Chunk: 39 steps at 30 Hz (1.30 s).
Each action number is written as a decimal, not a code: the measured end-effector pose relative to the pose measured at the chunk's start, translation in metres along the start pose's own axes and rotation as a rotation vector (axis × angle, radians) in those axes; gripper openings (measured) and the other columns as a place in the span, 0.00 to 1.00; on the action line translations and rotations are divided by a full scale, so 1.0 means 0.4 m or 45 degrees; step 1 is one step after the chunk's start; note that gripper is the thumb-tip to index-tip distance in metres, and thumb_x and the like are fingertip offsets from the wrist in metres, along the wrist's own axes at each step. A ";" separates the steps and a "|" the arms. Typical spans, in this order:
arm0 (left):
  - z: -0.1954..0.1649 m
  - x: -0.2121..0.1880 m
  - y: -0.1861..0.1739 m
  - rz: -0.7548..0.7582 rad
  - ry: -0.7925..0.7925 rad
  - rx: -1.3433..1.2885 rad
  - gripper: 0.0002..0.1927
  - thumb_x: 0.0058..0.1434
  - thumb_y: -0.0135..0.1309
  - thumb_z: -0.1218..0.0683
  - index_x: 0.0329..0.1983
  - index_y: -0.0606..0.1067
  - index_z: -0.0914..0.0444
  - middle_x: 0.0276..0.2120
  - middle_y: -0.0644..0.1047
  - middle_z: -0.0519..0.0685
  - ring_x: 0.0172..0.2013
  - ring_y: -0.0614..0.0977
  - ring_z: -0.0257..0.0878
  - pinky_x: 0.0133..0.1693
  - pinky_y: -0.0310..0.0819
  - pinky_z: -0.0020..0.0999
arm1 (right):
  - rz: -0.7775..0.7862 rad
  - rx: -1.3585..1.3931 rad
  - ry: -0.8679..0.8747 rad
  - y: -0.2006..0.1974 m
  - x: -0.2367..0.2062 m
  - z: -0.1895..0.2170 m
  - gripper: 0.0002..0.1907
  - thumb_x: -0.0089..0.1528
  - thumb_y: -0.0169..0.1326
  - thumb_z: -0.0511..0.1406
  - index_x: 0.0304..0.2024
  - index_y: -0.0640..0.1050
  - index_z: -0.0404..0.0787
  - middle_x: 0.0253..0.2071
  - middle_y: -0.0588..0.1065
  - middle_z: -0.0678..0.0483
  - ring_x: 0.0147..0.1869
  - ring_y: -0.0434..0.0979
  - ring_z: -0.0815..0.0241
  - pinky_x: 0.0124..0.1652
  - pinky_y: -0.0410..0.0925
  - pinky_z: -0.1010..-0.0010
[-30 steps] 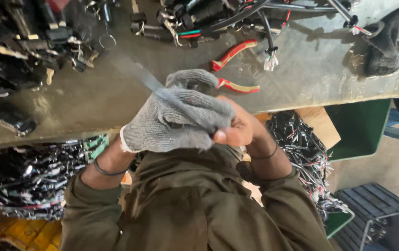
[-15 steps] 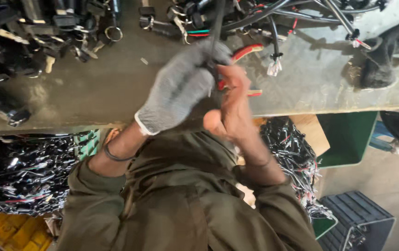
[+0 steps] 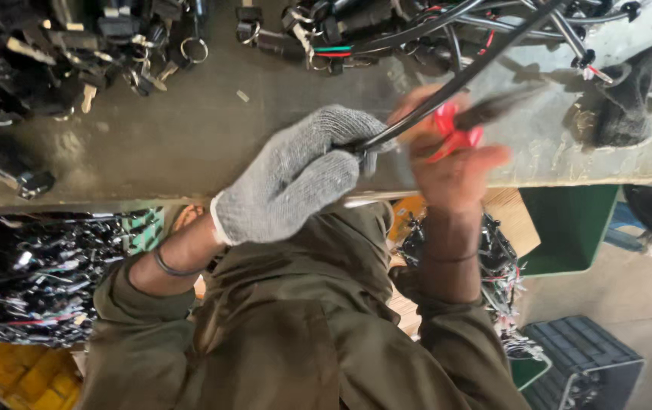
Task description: The person uses pliers to strip the insulation from the ends of black wires and then attaches them to small cylindrical electrical components. The person handles the wires and components one at a time, repeating the process throughout the clip.
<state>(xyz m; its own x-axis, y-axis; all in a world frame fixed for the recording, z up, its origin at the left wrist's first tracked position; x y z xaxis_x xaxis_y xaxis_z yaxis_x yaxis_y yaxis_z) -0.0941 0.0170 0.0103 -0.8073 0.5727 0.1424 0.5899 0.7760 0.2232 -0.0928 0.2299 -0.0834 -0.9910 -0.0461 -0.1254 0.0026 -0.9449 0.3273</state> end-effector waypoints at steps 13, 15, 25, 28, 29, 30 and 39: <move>-0.005 -0.021 0.009 -0.204 -0.272 0.205 0.29 0.75 0.41 0.49 0.75 0.56 0.66 0.38 0.72 0.43 0.36 0.72 0.30 0.42 0.71 0.26 | 0.223 -1.732 -0.778 0.176 0.039 0.098 0.20 0.56 0.72 0.38 0.31 0.71 0.40 0.31 0.73 0.51 0.37 0.76 0.49 0.35 0.66 0.59; -0.002 -0.026 0.009 -0.063 -0.341 0.119 0.34 0.76 0.48 0.51 0.79 0.51 0.65 0.43 0.72 0.46 0.37 0.74 0.33 0.41 0.74 0.28 | 0.238 -1.756 -0.786 0.178 0.048 0.099 0.23 0.55 0.75 0.40 0.28 0.71 0.39 0.29 0.72 0.51 0.35 0.75 0.48 0.33 0.65 0.59; 0.013 -0.046 0.007 -0.320 -0.014 0.855 0.39 0.67 0.66 0.59 0.77 0.60 0.58 0.55 0.77 0.52 0.51 0.82 0.45 0.53 0.78 0.34 | 0.266 -1.409 -0.615 0.184 0.002 0.084 0.18 0.52 0.64 0.29 0.41 0.72 0.39 0.39 0.74 0.52 0.43 0.77 0.48 0.40 0.69 0.60; 0.018 -0.052 0.020 -0.331 0.076 1.127 0.39 0.68 0.65 0.60 0.77 0.57 0.61 0.57 0.79 0.48 0.50 0.80 0.47 0.52 0.74 0.39 | 0.158 -1.490 -0.597 0.188 -0.012 0.087 0.16 0.54 0.66 0.30 0.40 0.73 0.40 0.36 0.73 0.51 0.40 0.76 0.48 0.37 0.67 0.60; 0.019 -0.053 0.023 -0.317 0.093 1.197 0.38 0.68 0.64 0.60 0.77 0.58 0.62 0.58 0.78 0.49 0.49 0.80 0.48 0.51 0.73 0.41 | 0.116 -1.523 -0.596 0.188 -0.014 0.089 0.16 0.55 0.67 0.31 0.40 0.73 0.40 0.35 0.73 0.51 0.39 0.75 0.48 0.36 0.67 0.60; 0.018 -0.058 0.026 -0.301 0.109 1.263 0.37 0.69 0.62 0.60 0.76 0.59 0.62 0.58 0.77 0.50 0.48 0.79 0.49 0.51 0.72 0.42 | 0.113 -1.545 -0.562 0.185 -0.021 0.090 0.16 0.54 0.66 0.31 0.40 0.73 0.40 0.35 0.73 0.51 0.39 0.75 0.48 0.36 0.67 0.60; 0.000 -0.068 0.029 -0.213 0.197 1.845 0.32 0.70 0.57 0.58 0.76 0.61 0.62 0.62 0.72 0.55 0.51 0.78 0.50 0.53 0.73 0.44 | 0.070 -1.452 -0.500 0.202 -0.042 0.075 0.18 0.51 0.62 0.31 0.40 0.70 0.36 0.35 0.72 0.46 0.40 0.74 0.44 0.36 0.67 0.57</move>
<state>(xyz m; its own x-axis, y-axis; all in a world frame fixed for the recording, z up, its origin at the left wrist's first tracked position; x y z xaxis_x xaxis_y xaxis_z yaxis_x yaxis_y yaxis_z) -0.0651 0.0105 0.0089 -0.8051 0.4904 0.3337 -0.0832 0.4636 -0.8821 -0.0799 0.1641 -0.0268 -0.9584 -0.1807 0.2210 -0.0338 -0.6968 -0.7165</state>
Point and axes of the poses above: each hand's wrist, its own x-axis towards the middle knuckle, its own y-axis out of the palm, z = x × y, the point moved 7 cm from there along x, towards the middle knuckle
